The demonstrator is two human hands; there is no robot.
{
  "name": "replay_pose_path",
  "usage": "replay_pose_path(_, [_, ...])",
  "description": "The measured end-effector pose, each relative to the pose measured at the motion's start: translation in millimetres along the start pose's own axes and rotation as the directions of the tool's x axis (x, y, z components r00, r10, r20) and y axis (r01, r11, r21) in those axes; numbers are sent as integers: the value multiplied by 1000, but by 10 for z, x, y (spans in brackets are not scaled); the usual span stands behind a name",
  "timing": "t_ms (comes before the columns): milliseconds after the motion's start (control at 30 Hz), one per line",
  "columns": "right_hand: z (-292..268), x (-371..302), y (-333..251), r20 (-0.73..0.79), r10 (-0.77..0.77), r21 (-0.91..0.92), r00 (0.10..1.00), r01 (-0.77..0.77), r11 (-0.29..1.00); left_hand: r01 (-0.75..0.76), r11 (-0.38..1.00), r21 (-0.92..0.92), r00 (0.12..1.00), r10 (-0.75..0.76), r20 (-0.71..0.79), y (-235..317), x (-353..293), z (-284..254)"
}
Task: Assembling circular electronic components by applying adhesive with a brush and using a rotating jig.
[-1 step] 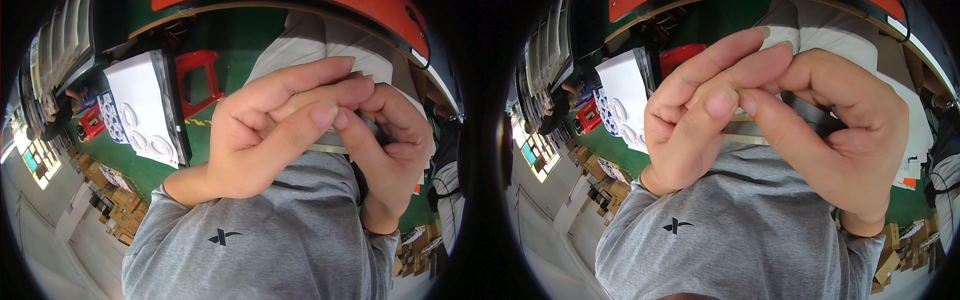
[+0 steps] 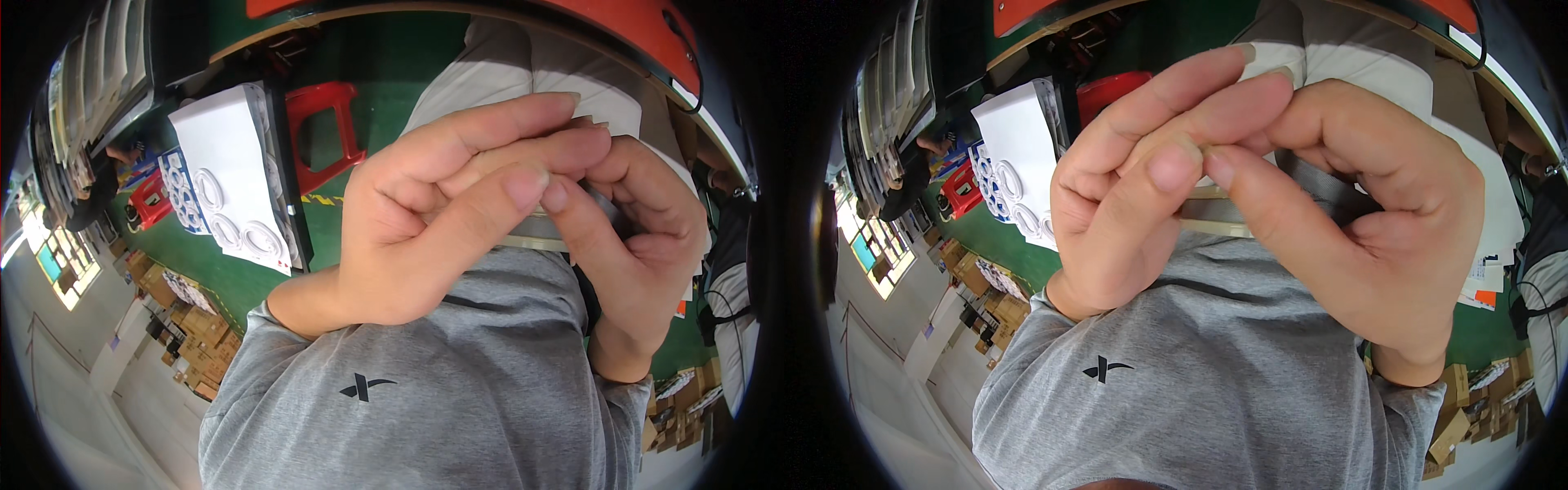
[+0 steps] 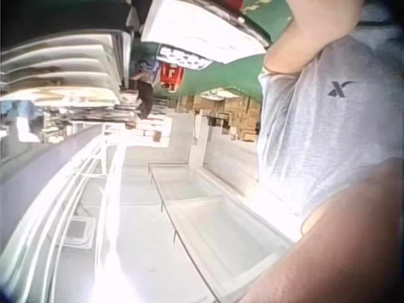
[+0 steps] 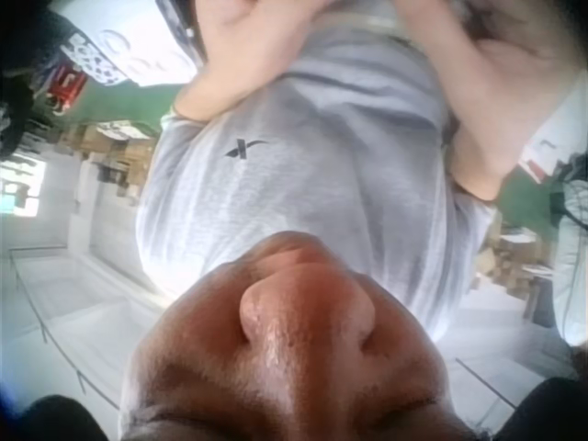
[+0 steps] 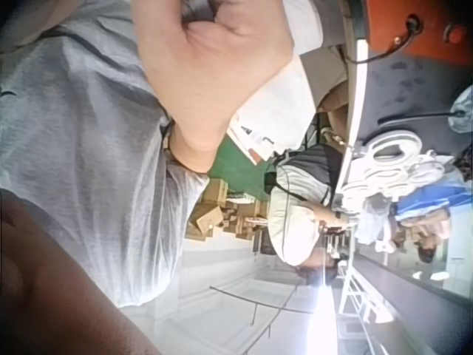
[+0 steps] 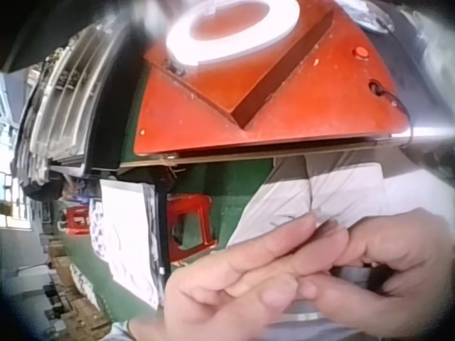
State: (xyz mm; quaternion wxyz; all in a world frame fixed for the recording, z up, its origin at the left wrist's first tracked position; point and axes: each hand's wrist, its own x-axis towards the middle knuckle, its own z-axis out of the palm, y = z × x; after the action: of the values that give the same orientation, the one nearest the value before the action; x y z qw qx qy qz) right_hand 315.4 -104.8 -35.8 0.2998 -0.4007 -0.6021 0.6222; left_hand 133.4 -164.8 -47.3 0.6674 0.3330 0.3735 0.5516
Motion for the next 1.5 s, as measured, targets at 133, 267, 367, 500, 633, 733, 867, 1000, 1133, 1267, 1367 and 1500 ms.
replay_pose_path(133, [13,3,-117,-23,115,-10,993,-115,993,56,985,-162,997,-65,-52,54,10,48])
replay_pose_path(267, [-28,25,-65,4,5,-27,1000,-4,1000,168,953,-254,980,-188,-58,184,51,61])
replay_pose_path(367, [-1,23,-110,-11,-17,-10,1000,17,1000,192,929,-316,980,-197,18,214,27,35])
replay_pose_path(500, [33,-64,-109,-161,193,-41,968,-202,979,219,905,-363,975,-210,65,237,23,27])
replay_pose_path(633, [31,-62,-43,-166,130,38,978,-126,991,222,901,-374,975,-213,64,211,31,22])
replay_pose_path(733, [53,17,-251,-136,259,-97,956,-273,957,211,900,-381,977,-205,57,169,28,14])
replay_pose_path(867, [26,-43,-18,-201,177,31,964,-174,984,201,916,-348,976,-216,-5,176,66,46])
replay_pose_path(1000, [-39,33,-2,-25,-46,-31,999,45,998,206,937,-281,966,-240,-94,141,96,92])
replay_pose_path(1133, [0,46,2,10,-30,-21,999,30,999,200,936,-290,965,-239,-107,112,61,34])
replay_pose_path(1267, [-19,52,55,25,-106,-77,994,108,991,159,961,-227,978,-185,-100,88,65,34])
replay_pose_path(1367, [-14,41,22,35,-71,-48,997,73,996,118,975,-190,984,-141,-111,72,62,49])
replay_pose_path(1500, [-10,45,1,9,-22,-49,1000,23,999,42,995,-86,995,-50,-91,36,56,26])
